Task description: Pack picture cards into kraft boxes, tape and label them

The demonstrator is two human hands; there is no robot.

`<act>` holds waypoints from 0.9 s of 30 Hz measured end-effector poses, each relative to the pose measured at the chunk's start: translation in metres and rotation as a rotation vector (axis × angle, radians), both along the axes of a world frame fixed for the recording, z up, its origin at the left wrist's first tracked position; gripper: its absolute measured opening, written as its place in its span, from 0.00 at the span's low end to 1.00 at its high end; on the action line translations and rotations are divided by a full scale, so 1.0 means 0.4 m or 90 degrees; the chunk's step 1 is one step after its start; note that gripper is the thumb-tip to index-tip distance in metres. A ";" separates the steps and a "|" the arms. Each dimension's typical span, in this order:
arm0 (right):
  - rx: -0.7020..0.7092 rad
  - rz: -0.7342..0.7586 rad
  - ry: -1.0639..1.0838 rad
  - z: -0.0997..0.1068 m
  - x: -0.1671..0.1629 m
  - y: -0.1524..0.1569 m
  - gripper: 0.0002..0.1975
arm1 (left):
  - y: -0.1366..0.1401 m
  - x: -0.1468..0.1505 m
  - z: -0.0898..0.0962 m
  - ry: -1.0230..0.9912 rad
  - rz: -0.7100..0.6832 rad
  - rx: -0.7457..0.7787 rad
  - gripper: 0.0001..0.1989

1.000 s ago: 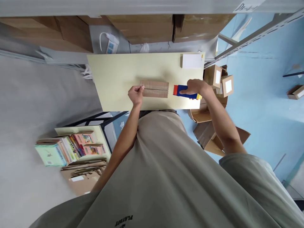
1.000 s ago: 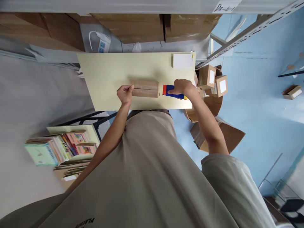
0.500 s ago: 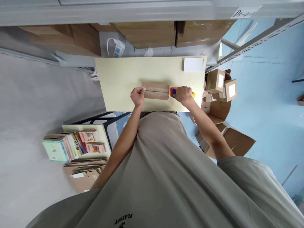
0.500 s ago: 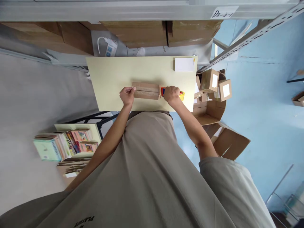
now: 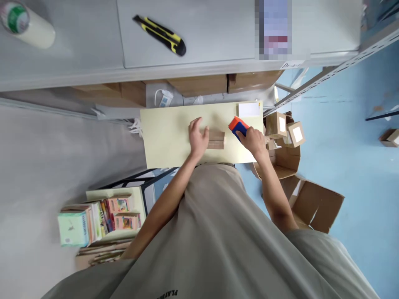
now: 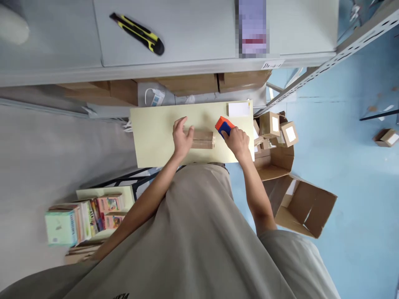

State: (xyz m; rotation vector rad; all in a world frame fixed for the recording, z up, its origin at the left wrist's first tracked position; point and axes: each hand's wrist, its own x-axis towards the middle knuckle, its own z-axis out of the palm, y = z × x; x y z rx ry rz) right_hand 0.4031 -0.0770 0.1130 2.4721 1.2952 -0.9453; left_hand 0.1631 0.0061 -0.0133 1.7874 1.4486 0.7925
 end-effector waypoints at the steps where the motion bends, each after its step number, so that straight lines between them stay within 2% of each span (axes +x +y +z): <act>1: 0.027 -0.007 -0.007 0.035 -0.006 0.011 0.28 | 0.007 0.034 0.040 -0.026 -0.048 0.057 0.22; 4: 0.131 -0.016 -0.027 0.138 -0.025 0.054 0.29 | 0.034 0.127 0.167 -0.096 -0.158 0.184 0.25; 7: 0.255 0.013 -0.041 0.221 -0.037 0.117 0.28 | 0.085 0.186 0.272 -0.151 -0.226 0.255 0.28; 10: 0.350 0.070 -0.057 0.274 -0.039 0.207 0.28 | 0.169 0.212 0.337 -0.194 -0.228 0.311 0.29; 13: 0.414 0.117 -0.089 0.305 -0.043 0.318 0.28 | 0.269 0.226 0.375 -0.226 -0.218 0.343 0.30; 16: 0.440 0.137 -0.118 0.318 -0.056 0.426 0.27 | 0.353 0.236 0.393 -0.243 -0.223 0.355 0.28; 19: 0.447 0.146 -0.151 0.306 -0.074 0.512 0.28 | 0.392 0.227 0.392 -0.239 -0.229 0.342 0.27; 23: 0.451 0.163 -0.201 0.249 -0.085 0.587 0.29 | 0.363 0.169 0.358 -0.211 -0.210 0.299 0.27; 27: 0.429 0.186 -0.234 0.200 -0.081 0.615 0.33 | 0.294 0.090 0.284 -0.182 -0.177 0.232 0.27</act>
